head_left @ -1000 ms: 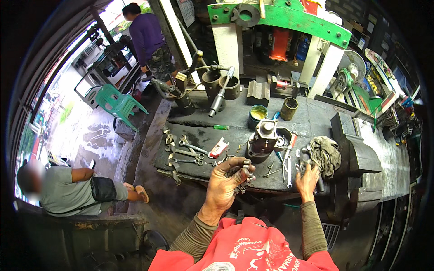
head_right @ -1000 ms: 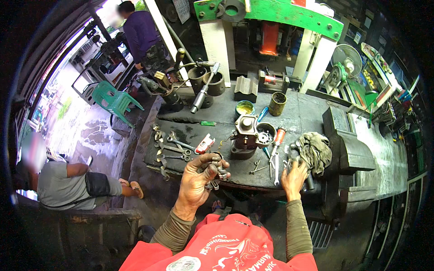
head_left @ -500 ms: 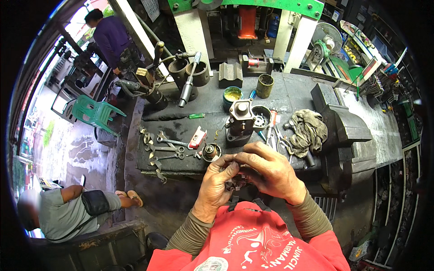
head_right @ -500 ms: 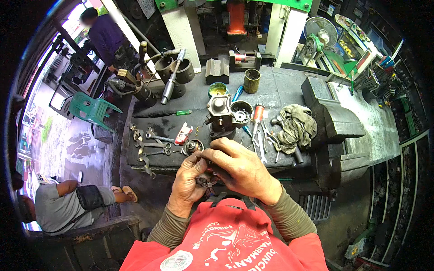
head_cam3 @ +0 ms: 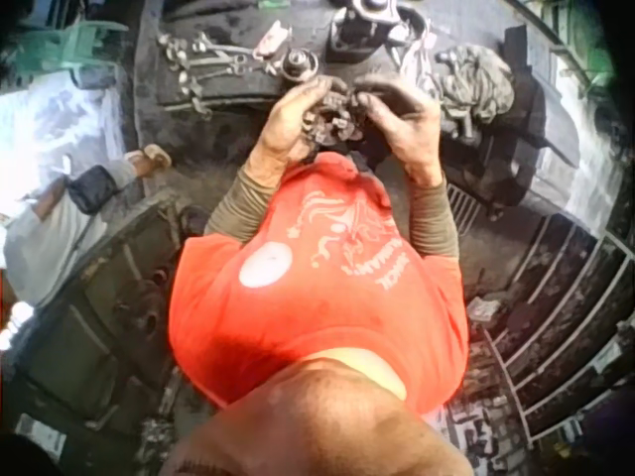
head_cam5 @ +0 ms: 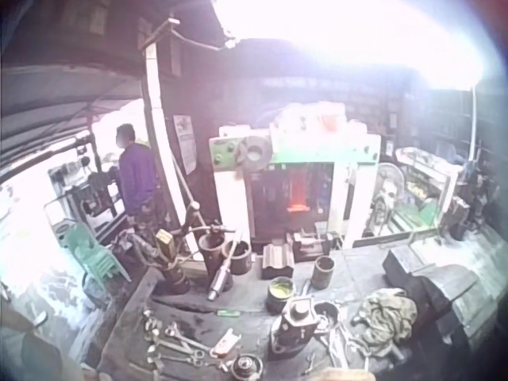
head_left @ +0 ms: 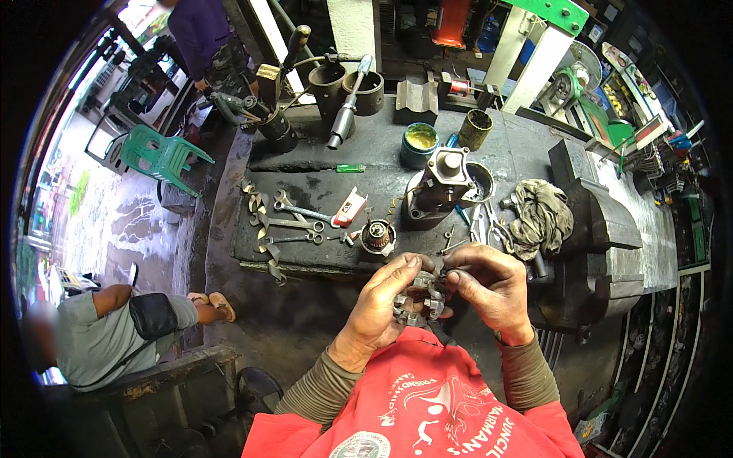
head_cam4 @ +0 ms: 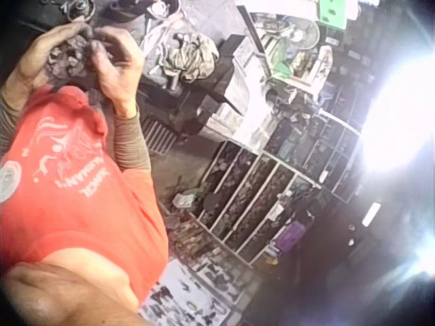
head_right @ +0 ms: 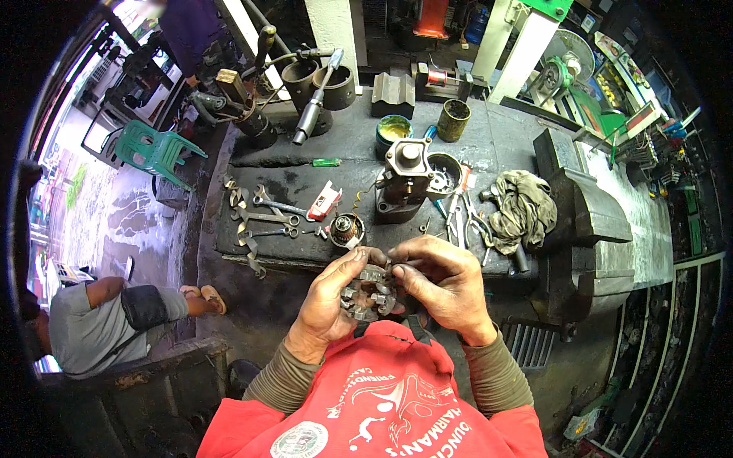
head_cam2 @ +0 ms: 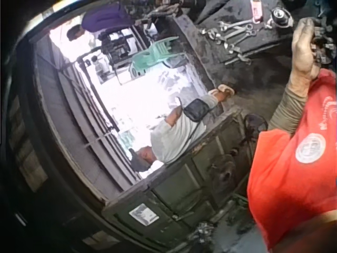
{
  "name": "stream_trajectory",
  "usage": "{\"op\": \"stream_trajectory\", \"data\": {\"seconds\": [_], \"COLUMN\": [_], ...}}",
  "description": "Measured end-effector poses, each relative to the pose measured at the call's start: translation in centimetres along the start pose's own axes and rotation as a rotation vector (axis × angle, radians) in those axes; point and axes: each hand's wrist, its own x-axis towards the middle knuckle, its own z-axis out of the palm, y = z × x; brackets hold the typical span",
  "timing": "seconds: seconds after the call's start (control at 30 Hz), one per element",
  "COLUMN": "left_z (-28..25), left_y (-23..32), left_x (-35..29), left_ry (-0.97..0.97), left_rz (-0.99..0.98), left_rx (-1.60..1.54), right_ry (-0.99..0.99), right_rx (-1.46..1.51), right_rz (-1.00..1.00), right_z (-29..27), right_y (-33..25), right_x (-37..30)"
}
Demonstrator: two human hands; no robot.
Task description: The person assembles a mechanical component, likely a starter motor, by inserting small metal parts into a cylindrical housing and using a screwdriver to secure them. They then fit the assembly into a larger metal casing and continue adjusting internal components.
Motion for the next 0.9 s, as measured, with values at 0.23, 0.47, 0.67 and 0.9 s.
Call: {"op": "stream_trajectory", "data": {"seconds": [0.23,0.47,0.67,0.9], "left_z": [0.5,1.0,1.7,3.1], "left_y": [1.1,-0.1,-1.0,-1.6], "left_x": [-0.1,0.1,0.6,0.7], "left_ry": [0.018,0.045,0.061,0.068], "left_rz": [-0.059,-0.016,-0.026,0.016], "left_rx": [-0.019,0.067,0.11,0.326], "right_ry": [-0.019,0.011,-0.05,-0.117], "right_rx": [0.113,0.155,0.045,0.084], "right_rz": [0.045,0.143,0.036,0.172], "right_z": [0.4,-0.3,-1.8,-3.3], "right_y": [0.6,0.6,0.7,0.1], "right_x": [-0.4,-1.8,-2.1,-2.7]}}
